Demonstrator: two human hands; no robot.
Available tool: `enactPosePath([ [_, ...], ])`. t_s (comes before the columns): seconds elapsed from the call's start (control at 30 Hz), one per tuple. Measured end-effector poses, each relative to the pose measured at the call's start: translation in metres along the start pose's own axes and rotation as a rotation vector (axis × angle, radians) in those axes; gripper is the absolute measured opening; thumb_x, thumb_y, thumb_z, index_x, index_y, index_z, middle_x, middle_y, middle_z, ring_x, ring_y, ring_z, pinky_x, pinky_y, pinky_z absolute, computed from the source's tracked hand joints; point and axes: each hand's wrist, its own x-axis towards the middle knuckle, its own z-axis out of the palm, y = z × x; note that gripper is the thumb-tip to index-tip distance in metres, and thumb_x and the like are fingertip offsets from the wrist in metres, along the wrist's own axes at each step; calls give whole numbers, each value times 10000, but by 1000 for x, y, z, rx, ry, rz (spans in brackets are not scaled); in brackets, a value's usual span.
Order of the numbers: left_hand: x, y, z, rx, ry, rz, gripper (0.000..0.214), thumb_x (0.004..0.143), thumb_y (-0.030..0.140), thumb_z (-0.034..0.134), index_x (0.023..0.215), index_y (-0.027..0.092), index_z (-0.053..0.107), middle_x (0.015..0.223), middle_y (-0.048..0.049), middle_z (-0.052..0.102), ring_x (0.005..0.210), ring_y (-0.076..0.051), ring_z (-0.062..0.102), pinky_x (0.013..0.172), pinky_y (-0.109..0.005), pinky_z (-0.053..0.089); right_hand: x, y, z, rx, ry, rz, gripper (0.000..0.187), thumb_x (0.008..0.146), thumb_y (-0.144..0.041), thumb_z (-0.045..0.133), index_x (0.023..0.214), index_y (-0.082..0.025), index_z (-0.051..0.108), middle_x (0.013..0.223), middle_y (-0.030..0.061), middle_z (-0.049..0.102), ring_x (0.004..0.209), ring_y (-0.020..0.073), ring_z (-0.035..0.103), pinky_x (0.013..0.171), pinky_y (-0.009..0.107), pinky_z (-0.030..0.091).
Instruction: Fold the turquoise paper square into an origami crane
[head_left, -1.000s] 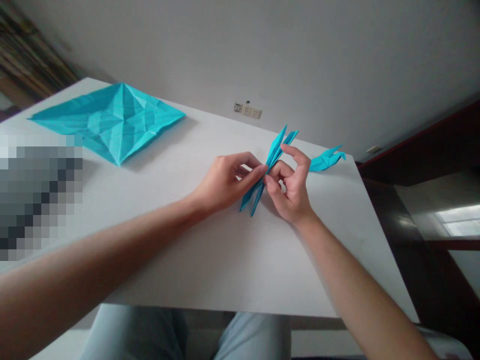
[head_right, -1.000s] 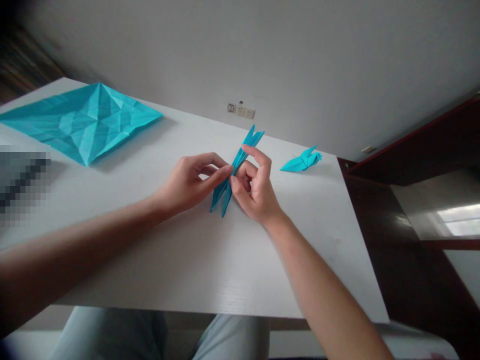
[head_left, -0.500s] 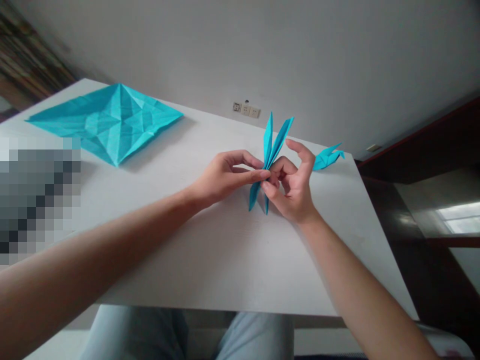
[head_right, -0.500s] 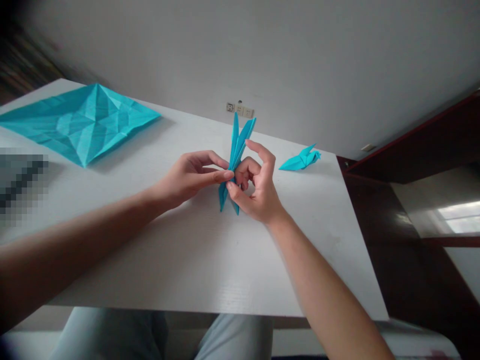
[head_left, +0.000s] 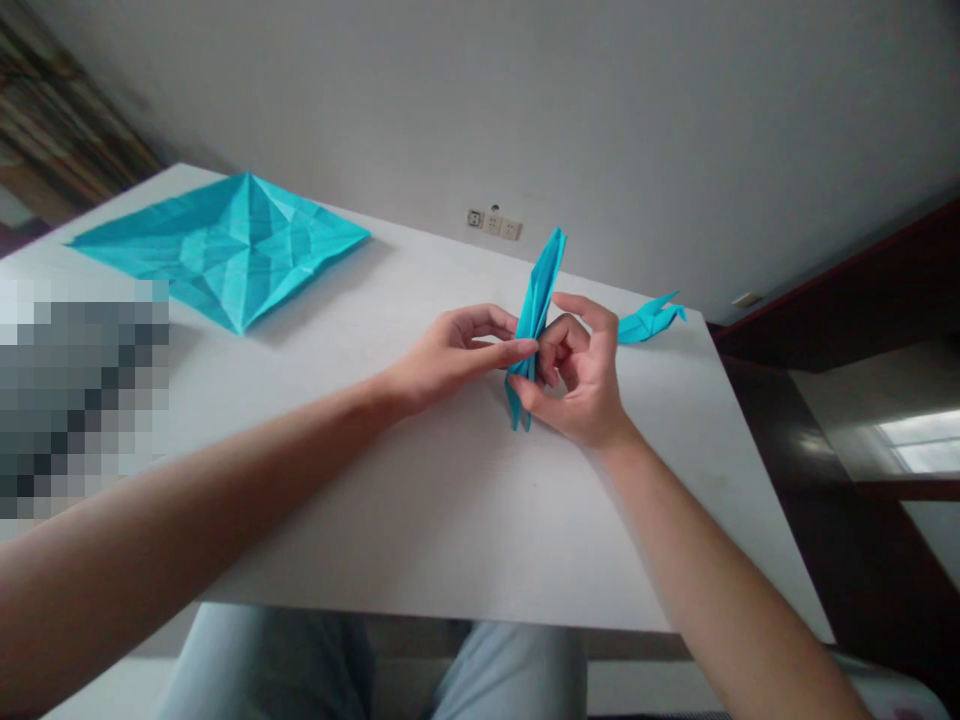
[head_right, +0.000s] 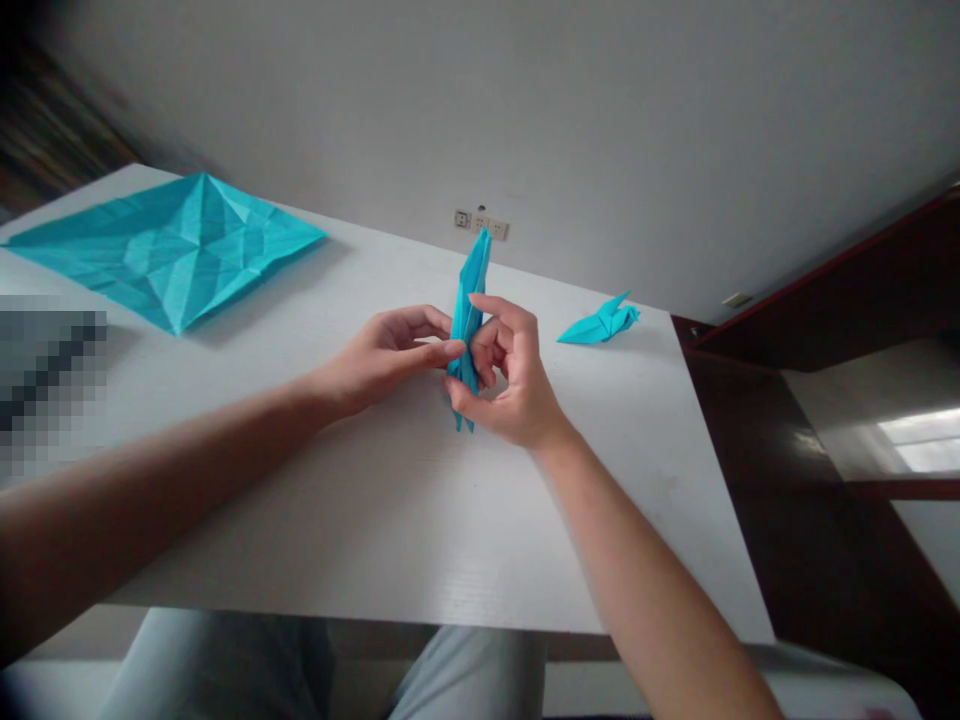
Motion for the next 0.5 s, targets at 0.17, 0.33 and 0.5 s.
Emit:
enactPosePath([
  [0.17, 0, -2, -2, 30, 16, 27, 633, 769, 528, 1300, 1064, 180, 862, 1120, -54, 953, 953, -207, 898, 988, -367, 731, 1, -2, 0, 21, 12, -5, 877, 1007, -525, 1073, 1712, -444, 558, 943, -80, 515, 706, 164, 484, 643, 343, 530],
  [0.33, 1, -3, -1, 25, -10, 6, 595, 838, 572, 1252, 1114, 187, 893, 1090, -70, 968, 1023, -242, 930, 1048, -409, 762, 1, -7, 2, -1, 55, 56, 840, 1032, -638, 1040, 1702, -442, 571, 961, -58, 491, 721, 191, 500, 643, 389, 571],
  [0.5, 0, 0, 3, 17, 48, -17, 489, 913, 545, 1162, 1101, 198, 873, 1102, -56, 963, 1045, -251, 949, 1042, -395, 788, 2, -4, -1, -1, 90, 61, 840, 1085, -740, 946, 1747, -467, 508, 1086, -8, 551, 795, 212, 585, 664, 407, 615],
])
